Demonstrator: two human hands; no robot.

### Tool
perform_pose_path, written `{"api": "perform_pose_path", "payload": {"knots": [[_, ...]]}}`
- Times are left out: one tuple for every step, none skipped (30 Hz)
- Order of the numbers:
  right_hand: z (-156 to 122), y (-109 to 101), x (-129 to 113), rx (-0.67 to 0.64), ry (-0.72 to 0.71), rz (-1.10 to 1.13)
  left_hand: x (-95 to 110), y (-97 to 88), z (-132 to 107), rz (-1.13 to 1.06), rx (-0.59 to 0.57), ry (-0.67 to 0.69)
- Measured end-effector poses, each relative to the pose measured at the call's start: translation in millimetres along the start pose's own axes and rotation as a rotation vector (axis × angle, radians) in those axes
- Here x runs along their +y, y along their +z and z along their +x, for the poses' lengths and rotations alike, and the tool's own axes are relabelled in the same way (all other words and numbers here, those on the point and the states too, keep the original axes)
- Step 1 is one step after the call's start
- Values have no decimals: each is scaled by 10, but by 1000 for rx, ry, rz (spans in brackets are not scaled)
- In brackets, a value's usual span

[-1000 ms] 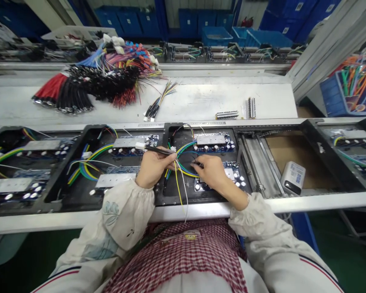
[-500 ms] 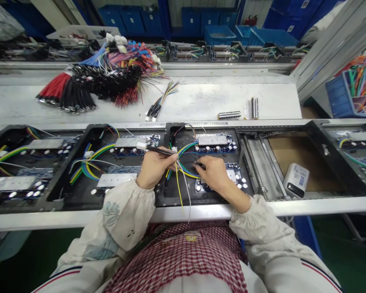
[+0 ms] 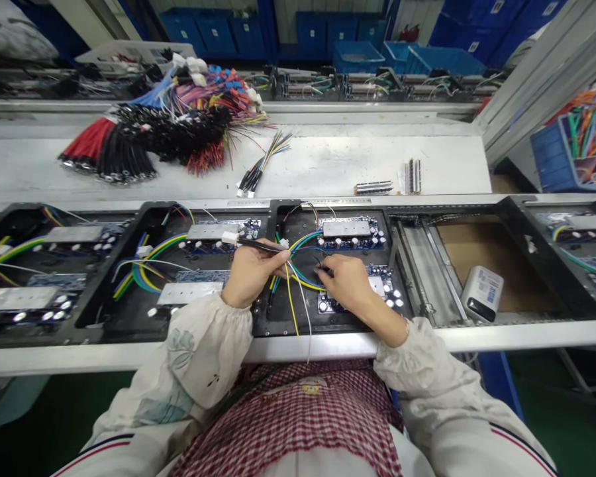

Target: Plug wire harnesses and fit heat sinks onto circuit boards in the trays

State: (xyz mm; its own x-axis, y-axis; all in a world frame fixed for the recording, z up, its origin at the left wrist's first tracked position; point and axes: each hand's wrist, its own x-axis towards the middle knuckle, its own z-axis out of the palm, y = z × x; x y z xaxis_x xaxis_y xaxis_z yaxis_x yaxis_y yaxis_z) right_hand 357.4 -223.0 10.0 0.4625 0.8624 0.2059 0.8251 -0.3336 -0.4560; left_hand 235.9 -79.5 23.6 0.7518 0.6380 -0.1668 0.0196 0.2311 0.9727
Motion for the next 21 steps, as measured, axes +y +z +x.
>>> {"api": "perform_pose_path", "payload": {"knots": [[7,-7,3,-19,9,-11,1,2,0,2,3,2],[15,-20,3,-39,20,-20,1,5,0,2,6,4],[20,-39,-1,-63,33,-29,1,7,0,0,9,6],[20,-63,-12,-82,51,-42,1,9,1,-3,13,8],[10,-89,-33,-94,71,-56,-1,9,3,-7,18,11],[-12,-117,-66,-107,86,-64,-4,10,5,-10,23,14],[-51,-142,-112,-128,90,-61,-8,9,8,-10,25,18],[-109,-164,-168,-163,80,-52,-13,8,12,-8,28,24],[-183,-183,-229,-209,59,-43,-21,6,18,-5,30,31],[-272,-201,-290,-262,37,-36,-29,4,24,-4,34,39],[-369,-222,-342,-316,15,-27,-38,2,32,-6,41,48],[-464,-247,-378,-365,-7,-15,-48,0,40,-12,51,57],[-546,-280,-392,-404,-28,8,-57,-1,48,-22,64,66],[-605,-318,-380,-433,-41,51,-65,-2,55,-30,72,74],[-630,-358,-342,-442,-40,104,-71,-3,60,-35,76,79],[-615,-395,-281,-411,-22,146,-76,-3,63,-33,77,84],[-563,-421,-200,-334,22,160,-78,-3,65,-26,73,88],[-479,-431,-107,-218,91,138,-80,-3,65,-17,72,92],[-375,-424,-9,-81,168,78,-80,-3,63,-8,73,94],[-264,-399,85,-6,232,16,-81,-5,61,-2,77,94],[-160,-361,168,-1,283,-20,-83,-8,59,0,82,93]]}}
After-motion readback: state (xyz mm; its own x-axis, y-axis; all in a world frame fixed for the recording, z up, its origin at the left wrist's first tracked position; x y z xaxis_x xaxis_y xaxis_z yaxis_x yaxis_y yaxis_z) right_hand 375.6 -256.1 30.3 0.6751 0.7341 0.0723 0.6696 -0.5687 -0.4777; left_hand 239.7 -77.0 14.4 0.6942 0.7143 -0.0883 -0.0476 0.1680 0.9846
